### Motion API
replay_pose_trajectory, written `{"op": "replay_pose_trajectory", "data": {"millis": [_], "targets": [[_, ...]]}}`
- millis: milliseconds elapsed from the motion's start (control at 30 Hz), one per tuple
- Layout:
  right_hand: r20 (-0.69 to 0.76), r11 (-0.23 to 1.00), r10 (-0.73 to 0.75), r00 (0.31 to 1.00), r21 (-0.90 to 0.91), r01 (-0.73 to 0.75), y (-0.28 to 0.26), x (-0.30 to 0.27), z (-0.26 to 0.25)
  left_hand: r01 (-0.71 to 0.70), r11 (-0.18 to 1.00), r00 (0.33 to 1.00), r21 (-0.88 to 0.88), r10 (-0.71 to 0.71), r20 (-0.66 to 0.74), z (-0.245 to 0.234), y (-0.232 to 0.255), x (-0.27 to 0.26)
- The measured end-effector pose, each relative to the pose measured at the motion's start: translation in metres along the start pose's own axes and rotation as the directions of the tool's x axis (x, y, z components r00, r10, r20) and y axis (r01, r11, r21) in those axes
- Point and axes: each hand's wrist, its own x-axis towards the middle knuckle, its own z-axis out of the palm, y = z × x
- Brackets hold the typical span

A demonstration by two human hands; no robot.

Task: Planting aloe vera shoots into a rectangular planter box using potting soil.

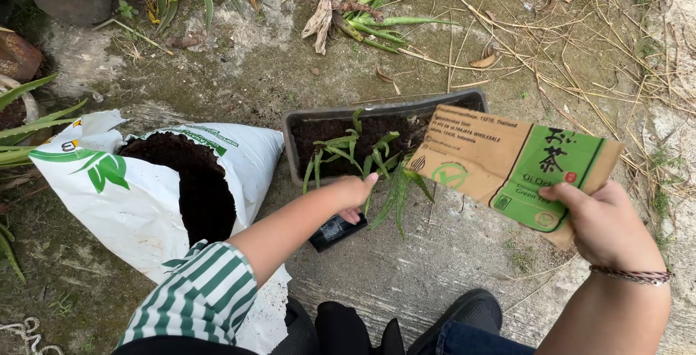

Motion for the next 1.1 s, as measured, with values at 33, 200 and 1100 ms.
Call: {"op": "replay_pose_trajectory", "data": {"millis": [33,200,1100], "targets": [[-0.007,0.998,-0.019,1.0,0.055,0.019,-0.008,0.0,0.002,0.017,0.975,0.998,-0.222,-0.003,0.062,0.018,-0.017,0.03],[-0.055,0.954,-0.28,0.959,-0.128,0.271,-0.015,0.039,0.086,-0.002,0.733,0.992,-0.68,0.087,0.09,0.05,-0.03,0.08],[0.244,0.658,-0.388,0.889,-0.602,0.453,0.024,0.085,0.221,-0.129,0.763,0.939,-0.634,0.3,0.17,0.058,-0.027,0.053]]}}
